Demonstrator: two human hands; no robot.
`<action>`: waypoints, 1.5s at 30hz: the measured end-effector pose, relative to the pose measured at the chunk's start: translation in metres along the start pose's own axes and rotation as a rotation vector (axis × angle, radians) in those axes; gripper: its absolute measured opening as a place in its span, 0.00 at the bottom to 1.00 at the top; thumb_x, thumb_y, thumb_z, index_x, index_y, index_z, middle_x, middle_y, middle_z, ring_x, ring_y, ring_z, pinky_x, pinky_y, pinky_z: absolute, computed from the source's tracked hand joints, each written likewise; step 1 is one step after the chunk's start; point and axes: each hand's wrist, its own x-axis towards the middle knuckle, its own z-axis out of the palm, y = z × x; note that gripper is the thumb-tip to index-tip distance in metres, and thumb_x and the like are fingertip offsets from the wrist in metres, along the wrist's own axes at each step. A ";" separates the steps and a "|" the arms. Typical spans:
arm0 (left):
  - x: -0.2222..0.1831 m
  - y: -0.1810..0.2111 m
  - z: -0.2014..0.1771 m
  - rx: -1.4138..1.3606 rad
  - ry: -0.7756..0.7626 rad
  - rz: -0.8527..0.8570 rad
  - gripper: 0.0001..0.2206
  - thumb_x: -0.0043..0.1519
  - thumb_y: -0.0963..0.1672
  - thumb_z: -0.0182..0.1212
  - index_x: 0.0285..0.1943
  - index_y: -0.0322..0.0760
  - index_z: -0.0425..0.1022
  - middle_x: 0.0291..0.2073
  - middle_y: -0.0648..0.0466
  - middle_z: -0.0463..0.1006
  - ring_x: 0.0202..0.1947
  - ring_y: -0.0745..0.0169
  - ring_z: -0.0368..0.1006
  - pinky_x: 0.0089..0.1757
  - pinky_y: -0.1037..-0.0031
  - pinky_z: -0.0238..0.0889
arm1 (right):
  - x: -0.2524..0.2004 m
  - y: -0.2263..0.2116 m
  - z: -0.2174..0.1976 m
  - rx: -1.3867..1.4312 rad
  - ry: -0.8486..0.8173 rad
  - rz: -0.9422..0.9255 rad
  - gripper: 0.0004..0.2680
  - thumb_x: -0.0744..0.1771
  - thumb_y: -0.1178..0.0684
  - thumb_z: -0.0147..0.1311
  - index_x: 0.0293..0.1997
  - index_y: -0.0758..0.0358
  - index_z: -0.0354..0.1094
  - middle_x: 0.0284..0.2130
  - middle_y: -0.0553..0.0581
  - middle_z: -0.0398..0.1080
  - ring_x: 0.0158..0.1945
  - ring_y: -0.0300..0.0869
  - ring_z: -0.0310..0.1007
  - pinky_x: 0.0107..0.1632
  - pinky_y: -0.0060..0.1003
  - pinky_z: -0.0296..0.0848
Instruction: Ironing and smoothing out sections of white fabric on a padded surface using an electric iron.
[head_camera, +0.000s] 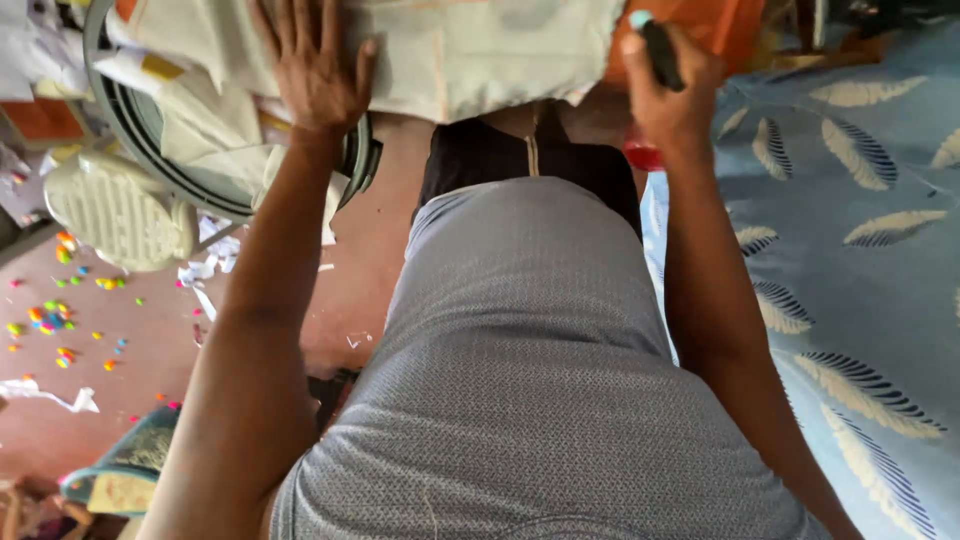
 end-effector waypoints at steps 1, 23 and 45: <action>0.005 0.007 0.002 -0.004 0.001 0.014 0.32 0.80 0.56 0.38 0.69 0.20 0.71 0.59 0.19 0.71 0.62 0.15 0.62 0.64 0.36 0.28 | -0.003 0.009 -0.010 -0.006 0.012 0.006 0.18 0.76 0.41 0.50 0.35 0.65 0.65 0.25 0.55 0.62 0.28 0.45 0.63 0.32 0.43 0.58; 0.145 0.180 0.114 0.154 -0.635 0.211 0.53 0.57 0.72 0.50 0.83 0.55 0.29 0.80 0.57 0.50 0.76 0.55 0.47 0.64 0.54 0.41 | -0.063 0.209 -0.113 -0.517 0.372 0.366 0.19 0.66 0.40 0.69 0.59 0.56 0.74 0.50 0.68 0.67 0.53 0.59 0.68 0.52 0.55 0.71; 0.145 0.183 0.107 0.011 -0.679 0.133 0.54 0.54 0.70 0.55 0.83 0.59 0.27 0.82 0.64 0.41 0.78 0.65 0.39 0.66 0.60 0.38 | 0.096 0.047 -0.151 -0.051 -0.493 -0.298 0.17 0.76 0.49 0.49 0.62 0.80 0.70 0.45 0.75 0.77 0.42 0.59 0.80 0.38 0.45 0.79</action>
